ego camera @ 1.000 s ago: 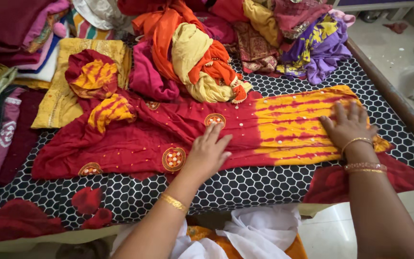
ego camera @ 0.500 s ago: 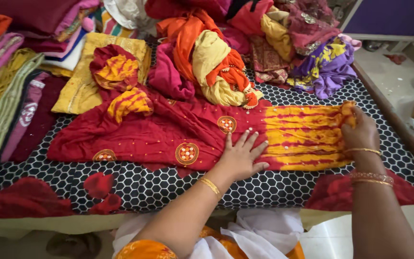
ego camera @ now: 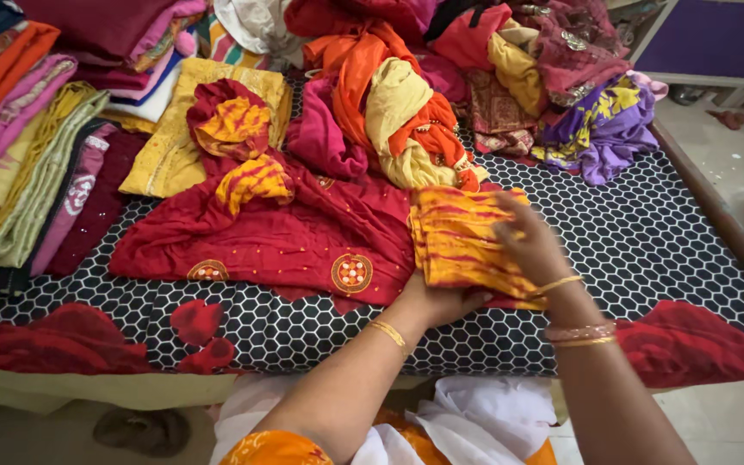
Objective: The person folds a red and yellow patterned garment on a bed. They smooth the fabric, align edges, and fold it into a compact rectangle, placing it among other folded clothes.
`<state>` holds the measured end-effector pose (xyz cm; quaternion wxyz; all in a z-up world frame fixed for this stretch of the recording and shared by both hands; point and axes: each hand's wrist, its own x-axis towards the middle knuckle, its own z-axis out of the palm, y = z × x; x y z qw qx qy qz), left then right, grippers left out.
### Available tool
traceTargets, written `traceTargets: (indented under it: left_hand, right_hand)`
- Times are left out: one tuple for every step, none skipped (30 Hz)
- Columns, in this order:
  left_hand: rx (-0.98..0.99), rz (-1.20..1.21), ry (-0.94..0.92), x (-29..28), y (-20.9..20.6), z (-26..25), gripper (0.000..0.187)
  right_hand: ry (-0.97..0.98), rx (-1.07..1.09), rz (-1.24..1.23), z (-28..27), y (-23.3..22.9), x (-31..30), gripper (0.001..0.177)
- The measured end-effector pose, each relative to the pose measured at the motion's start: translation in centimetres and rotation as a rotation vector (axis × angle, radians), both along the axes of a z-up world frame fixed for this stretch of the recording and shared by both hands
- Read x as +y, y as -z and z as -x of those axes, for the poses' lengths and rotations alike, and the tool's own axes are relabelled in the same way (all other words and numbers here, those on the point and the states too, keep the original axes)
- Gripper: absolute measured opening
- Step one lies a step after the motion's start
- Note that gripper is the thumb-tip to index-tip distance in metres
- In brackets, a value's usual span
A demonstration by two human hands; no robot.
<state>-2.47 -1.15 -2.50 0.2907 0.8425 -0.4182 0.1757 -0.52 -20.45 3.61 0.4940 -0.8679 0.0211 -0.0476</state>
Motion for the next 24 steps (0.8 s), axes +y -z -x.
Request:
traceTargets:
  left_hand:
    - [0.047,0.047,0.004,0.2,0.2,0.1,0.054]
    - [0.093,0.096,0.009,0.3,0.5,0.2,0.054]
    - [0.139,0.146,0.014,0.4,0.7,0.3,0.054]
    - [0.139,0.122,0.014,0.4,0.9,0.3,0.055]
    - [0.14,0.099,0.014,0.3,1.0,0.3,0.056]
    - [0.142,0.075,0.011,0.4,1.2,0.2,0.057]
    - [0.104,0.067,0.025,0.4,1.2,0.0,0.06]
    - [0.068,0.057,0.036,0.5,1.4,-0.1,0.063]
    - [0.032,0.046,0.047,0.4,1.5,-0.3,0.066]
    - [0.029,0.031,0.05,0.4,1.6,-0.3,0.068]
    - [0.025,0.016,0.053,0.2,1.7,-0.3,0.07]
    - [0.013,-0.001,0.052,0.2,1.5,-0.6,0.072]
    - [0.02,-0.017,0.054,0.2,1.3,-0.7,0.072]
    - [0.029,-0.032,0.048,0.2,1.3,-0.7,0.073]
    - [0.038,-0.048,0.042,0.3,1.3,-0.7,0.073]
    - [-0.018,-0.054,-0.026,0.3,1.4,-0.4,0.071]
    - [-0.075,-0.061,-0.094,0.4,1.5,-0.1,0.069]
    - [-0.134,-0.069,-0.159,0.4,1.6,0.1,0.068]
    - [-0.076,-0.112,-0.188,0.4,1.6,0.1,0.069]
    - [-0.017,-0.153,-0.212,0.2,1.5,0.1,0.071]
    - [0.042,-0.193,-0.237,0.1,1.4,0.1,0.073]
    - [0.039,-0.253,-0.242,-0.3,1.2,0.1,0.067]
    - [0.035,-0.312,-0.246,-0.6,1.0,0.2,0.062]
    - [0.032,-0.37,-0.248,-1.2,0.8,0.3,0.057]
  right_hand:
    - [0.133,0.019,0.088,-0.5,0.2,-2.0,0.054]
    - [0.155,-0.265,0.302,-0.5,0.5,-4.1,0.051]
    - [0.169,-0.551,0.514,-0.5,1.1,-5.8,0.048]
    - [0.225,-0.369,0.423,-0.6,1.7,-7.1,0.05]
    - [0.277,-0.187,0.33,-0.7,2.2,-8.1,0.054]
    - [0.324,-0.004,0.234,-0.9,2.7,-8.7,0.057]
    - [0.302,0.047,0.167,-1.2,3.1,-9.1,0.059]
    - [0.275,0.1,0.098,-1.4,3.5,-9.2,0.06]
    - [0.247,0.153,0.03,-1.7,3.9,-9.2,0.062]
    - [0.16,0.165,-0.028,-2.0,4.4,-8.9,0.061]
    - [0.073,0.177,-0.086,-2.4,5.0,-8.5,0.06]
    - [-0.019,0.18,-0.145,-3.3,5.2,-8.1,0.059]
    - [-0.061,0.149,-0.11,-4.0,5.4,-7.9,0.059]
    - [-0.111,0.119,-0.075,-4.8,5.7,-7.7,0.058]
    - [-0.16,0.089,-0.04,-5.4,5.7,-7.9,0.058]
    - [-0.144,0.068,0.108,-5.7,5.8,-8.6,0.055]
    - [-0.127,0.044,0.256,-6.0,5.7,-9.4,0.053]
    - [-0.107,0.016,0.403,-6.4,5.6,-10.1,0.051]
    - [-0.074,0.004,0.423,-6.6,5.5,-11.0,0.048]
    - [-0.037,-0.007,0.442,-6.6,5.1,-12.1,0.045]
    - [-0.026,-0.023,0.406,-6.6,4.7,-13.1,0.047]
    - [-0.012,-0.038,0.373,-6.4,4.2,-14.1,0.049]
    - [0.002,-0.064,0.466,-6.3,3.5,-15.1,0.05]
    - [0.019,-0.09,0.561,-6.0,2.9,-16.1,0.052]
